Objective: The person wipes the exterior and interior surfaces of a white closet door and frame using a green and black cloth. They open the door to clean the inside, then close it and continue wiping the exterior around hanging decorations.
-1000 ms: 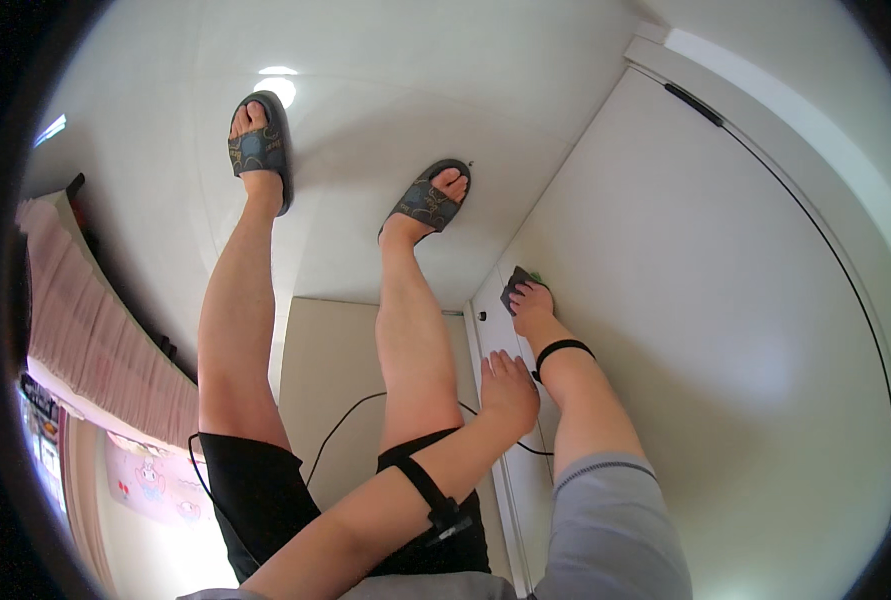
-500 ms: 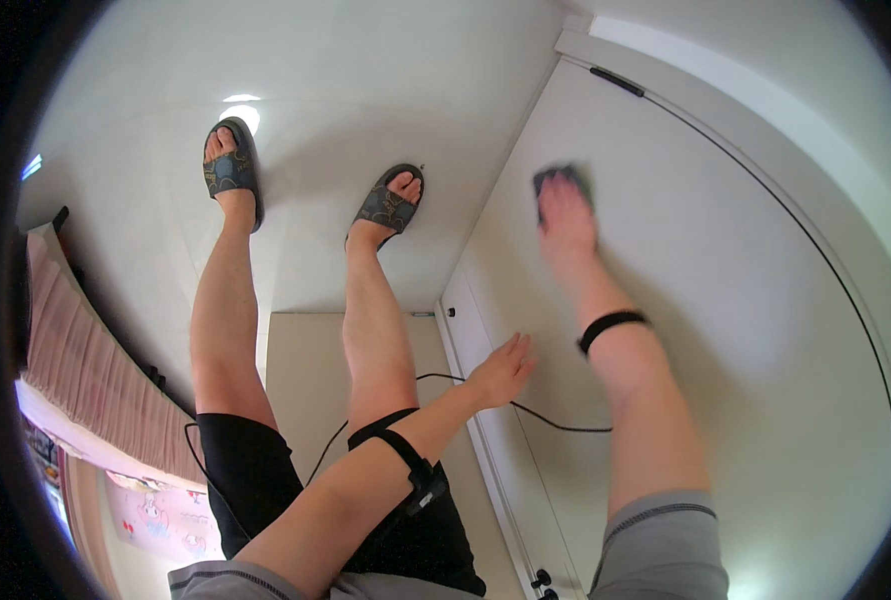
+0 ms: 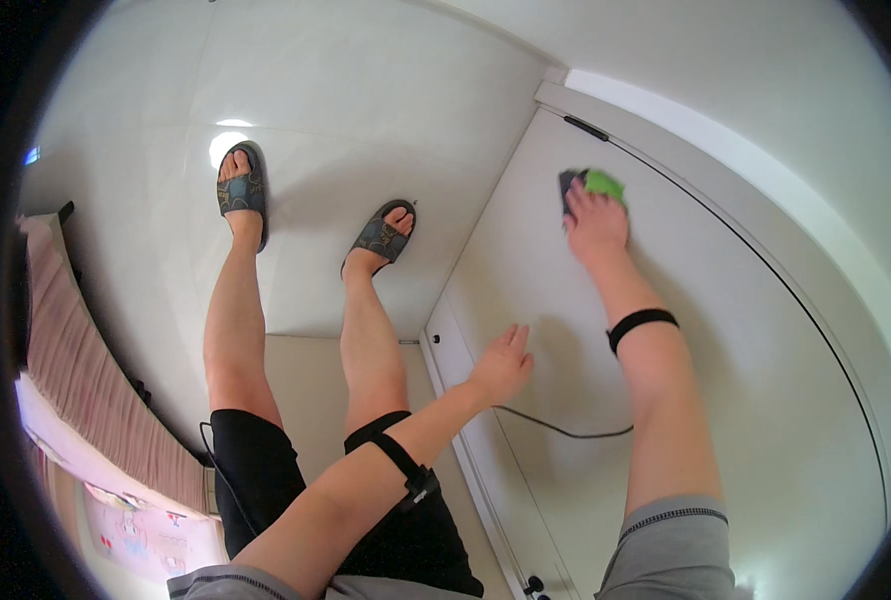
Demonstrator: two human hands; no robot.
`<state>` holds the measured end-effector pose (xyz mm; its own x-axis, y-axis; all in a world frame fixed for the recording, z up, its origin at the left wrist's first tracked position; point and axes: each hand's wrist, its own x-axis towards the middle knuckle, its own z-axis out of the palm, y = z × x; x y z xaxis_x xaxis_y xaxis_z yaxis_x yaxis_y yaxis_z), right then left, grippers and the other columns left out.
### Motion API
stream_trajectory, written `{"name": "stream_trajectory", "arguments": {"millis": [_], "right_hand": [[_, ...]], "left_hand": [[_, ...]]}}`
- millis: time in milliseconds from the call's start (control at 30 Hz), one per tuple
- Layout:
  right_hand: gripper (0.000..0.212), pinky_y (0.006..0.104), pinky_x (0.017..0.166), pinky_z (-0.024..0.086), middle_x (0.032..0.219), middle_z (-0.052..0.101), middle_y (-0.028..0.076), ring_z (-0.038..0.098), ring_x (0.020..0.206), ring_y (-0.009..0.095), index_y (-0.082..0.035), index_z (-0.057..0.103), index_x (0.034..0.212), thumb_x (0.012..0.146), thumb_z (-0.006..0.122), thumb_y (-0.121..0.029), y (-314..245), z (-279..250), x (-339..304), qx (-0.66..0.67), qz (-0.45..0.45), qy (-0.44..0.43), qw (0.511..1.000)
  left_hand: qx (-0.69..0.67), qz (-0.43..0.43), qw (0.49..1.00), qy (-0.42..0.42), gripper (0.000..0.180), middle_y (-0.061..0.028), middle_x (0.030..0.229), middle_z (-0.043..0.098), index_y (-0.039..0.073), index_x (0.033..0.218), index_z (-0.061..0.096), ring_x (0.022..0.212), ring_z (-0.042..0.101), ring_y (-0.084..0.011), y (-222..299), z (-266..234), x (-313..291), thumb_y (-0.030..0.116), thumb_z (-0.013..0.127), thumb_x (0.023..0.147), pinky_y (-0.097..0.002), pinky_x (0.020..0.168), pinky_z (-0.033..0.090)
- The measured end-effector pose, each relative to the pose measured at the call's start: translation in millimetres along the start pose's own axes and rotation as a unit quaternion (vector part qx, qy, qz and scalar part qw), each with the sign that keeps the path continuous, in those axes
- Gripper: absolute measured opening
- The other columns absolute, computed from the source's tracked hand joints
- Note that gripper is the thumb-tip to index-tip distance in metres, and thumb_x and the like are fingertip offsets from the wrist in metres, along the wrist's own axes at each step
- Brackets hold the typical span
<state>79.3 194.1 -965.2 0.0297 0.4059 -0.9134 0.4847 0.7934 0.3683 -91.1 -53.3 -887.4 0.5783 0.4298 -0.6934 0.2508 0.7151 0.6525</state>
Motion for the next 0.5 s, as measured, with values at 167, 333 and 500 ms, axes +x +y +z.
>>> {"name": "stream_trajectory", "arguments": {"millis": [167,333,500], "right_hand": [[0.074,0.0421,0.139,0.016,0.189,0.018,0.004,0.023,0.171,0.024,-0.012,0.031,0.178,0.118,0.037,-0.054,33,-33,-29,-0.022,0.165,0.096,0.981],[0.089,0.0430,0.135,0.028,0.188,0.019,0.012,0.027,0.170,0.033,-0.002,0.031,0.176,0.108,0.062,-0.051,40,-48,-157,0.160,0.279,0.176,0.930],[0.099,0.0489,0.133,0.034,0.186,0.014,0.026,0.021,0.172,0.043,0.007,0.026,0.174,0.106,0.067,-0.052,54,-65,-239,0.127,0.403,0.252,0.871]], "left_hand": [[-0.080,0.015,0.997,0.003,0.067,-0.0369,0.174,0.034,-0.007,0.170,0.032,0.159,0.039,-0.0506,32,-11,-18,0.026,0.049,0.114,-0.0504,0.133,0.036],[-0.058,0.005,0.998,-0.020,0.069,-0.0349,0.176,0.033,-0.006,0.171,0.032,0.162,0.036,-0.0495,61,-24,-29,0.029,0.049,0.114,-0.0500,0.135,0.032],[-0.035,0.023,0.999,-0.020,0.069,-0.0329,0.177,0.033,-0.005,0.171,0.033,0.163,0.035,-0.0484,88,-32,-33,0.031,0.048,0.114,-0.0503,0.135,0.032]]}}
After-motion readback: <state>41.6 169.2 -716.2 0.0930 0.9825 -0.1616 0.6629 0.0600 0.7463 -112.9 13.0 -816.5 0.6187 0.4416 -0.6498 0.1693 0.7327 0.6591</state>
